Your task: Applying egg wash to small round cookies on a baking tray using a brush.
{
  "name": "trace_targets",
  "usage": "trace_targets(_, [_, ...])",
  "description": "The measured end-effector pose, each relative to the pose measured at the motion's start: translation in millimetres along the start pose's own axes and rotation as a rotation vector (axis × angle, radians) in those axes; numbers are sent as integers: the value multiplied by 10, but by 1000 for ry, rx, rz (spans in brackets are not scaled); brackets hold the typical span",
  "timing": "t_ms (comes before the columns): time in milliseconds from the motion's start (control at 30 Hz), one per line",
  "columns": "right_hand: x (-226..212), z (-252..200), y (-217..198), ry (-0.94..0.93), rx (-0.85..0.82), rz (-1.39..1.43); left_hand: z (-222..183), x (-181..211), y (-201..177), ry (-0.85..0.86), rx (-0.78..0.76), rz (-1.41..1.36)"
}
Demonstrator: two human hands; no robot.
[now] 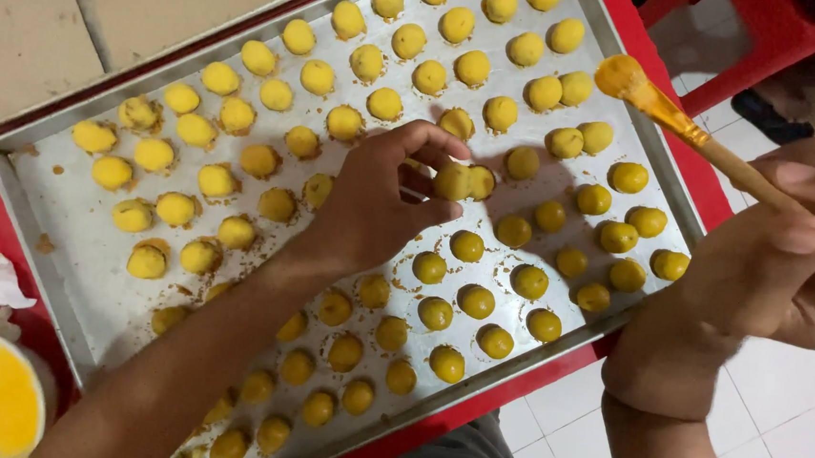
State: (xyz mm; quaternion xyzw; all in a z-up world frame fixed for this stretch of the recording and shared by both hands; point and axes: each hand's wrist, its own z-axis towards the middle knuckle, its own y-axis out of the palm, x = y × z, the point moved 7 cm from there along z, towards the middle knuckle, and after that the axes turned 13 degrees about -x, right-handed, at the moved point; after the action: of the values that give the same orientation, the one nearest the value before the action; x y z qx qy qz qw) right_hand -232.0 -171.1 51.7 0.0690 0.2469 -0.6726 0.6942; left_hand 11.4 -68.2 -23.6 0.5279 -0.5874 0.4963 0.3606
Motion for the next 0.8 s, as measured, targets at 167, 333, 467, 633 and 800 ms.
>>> trace_targets(167, [53,-32,-41,26,22,37,-3,-37,45,-59,-39,15])
trace_targets(333, [104,-79,-82,-49,-51,8,38,-3,77,8,-58,-20])
trace_targets(467, [70,-66,-44,-55,-22,24,53,-82,85,-56,-44,-33])
trace_targets(633, [41,-57,-16,8,29,22,23,-127,91,-106,-48,-123])
trace_targets(800, [-3,-70,10,70,17,14,58,-213,101,-44,-58,-165])
